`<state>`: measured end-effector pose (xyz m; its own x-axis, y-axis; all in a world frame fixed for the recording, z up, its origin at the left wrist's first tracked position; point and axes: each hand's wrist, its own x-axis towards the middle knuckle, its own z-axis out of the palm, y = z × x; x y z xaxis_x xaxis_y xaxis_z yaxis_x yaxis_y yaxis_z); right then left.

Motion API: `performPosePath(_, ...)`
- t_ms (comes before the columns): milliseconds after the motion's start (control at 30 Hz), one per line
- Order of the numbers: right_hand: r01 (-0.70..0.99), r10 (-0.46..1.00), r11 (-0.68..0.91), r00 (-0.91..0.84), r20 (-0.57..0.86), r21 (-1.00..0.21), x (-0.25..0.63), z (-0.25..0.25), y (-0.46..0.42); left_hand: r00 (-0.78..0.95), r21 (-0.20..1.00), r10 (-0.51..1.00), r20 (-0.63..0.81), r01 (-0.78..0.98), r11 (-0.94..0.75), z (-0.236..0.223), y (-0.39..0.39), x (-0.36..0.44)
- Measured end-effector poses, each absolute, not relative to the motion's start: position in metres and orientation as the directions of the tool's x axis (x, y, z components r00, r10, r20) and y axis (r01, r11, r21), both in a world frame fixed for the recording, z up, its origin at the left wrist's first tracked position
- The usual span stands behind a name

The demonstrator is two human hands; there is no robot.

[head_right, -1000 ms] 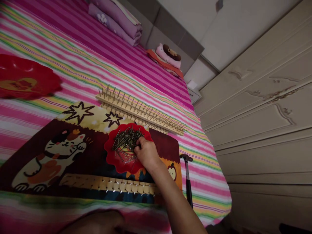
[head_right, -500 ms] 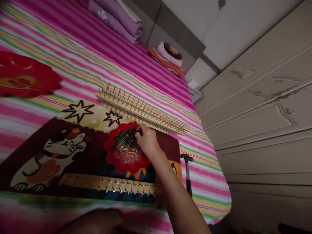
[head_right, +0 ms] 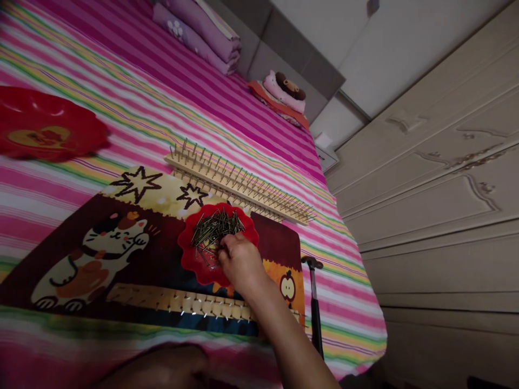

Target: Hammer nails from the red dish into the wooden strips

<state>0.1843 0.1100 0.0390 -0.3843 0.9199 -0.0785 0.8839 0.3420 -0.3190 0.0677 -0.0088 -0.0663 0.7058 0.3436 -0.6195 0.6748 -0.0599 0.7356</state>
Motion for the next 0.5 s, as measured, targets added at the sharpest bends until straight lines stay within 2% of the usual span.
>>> performPosePath(133, 0.923, 0.937, 0.278, -0.322, -0.138, -0.267, 0.179, 0.033, 0.109, 0.706, 0.734, 0.353, -0.614, 0.675, -0.072, -0.066, -0.009, 0.068)
performPosePath(300, 0.908, 0.931, 0.321, -0.355, -0.087, -0.269, 0.175, 0.024, 0.116, 0.722, 0.743, 0.352, -0.595, 0.662, -0.101, -0.074, -0.012, 0.068)
performPosePath(367, 0.921, 0.943, 0.29, -0.321, -0.087, -0.26, 0.173, 0.022, 0.118, 0.719, 0.737, 0.352, -0.599, 0.667, -0.108, -0.076, -0.012, 0.068)
performPosePath(500, 0.963, 0.962, 0.228, -0.246, -0.116, -0.146, 0.163, 0.024, 0.12, 0.726, 0.735, 0.342, -0.597, 0.665, -0.13, -0.078, -0.012, 0.068)
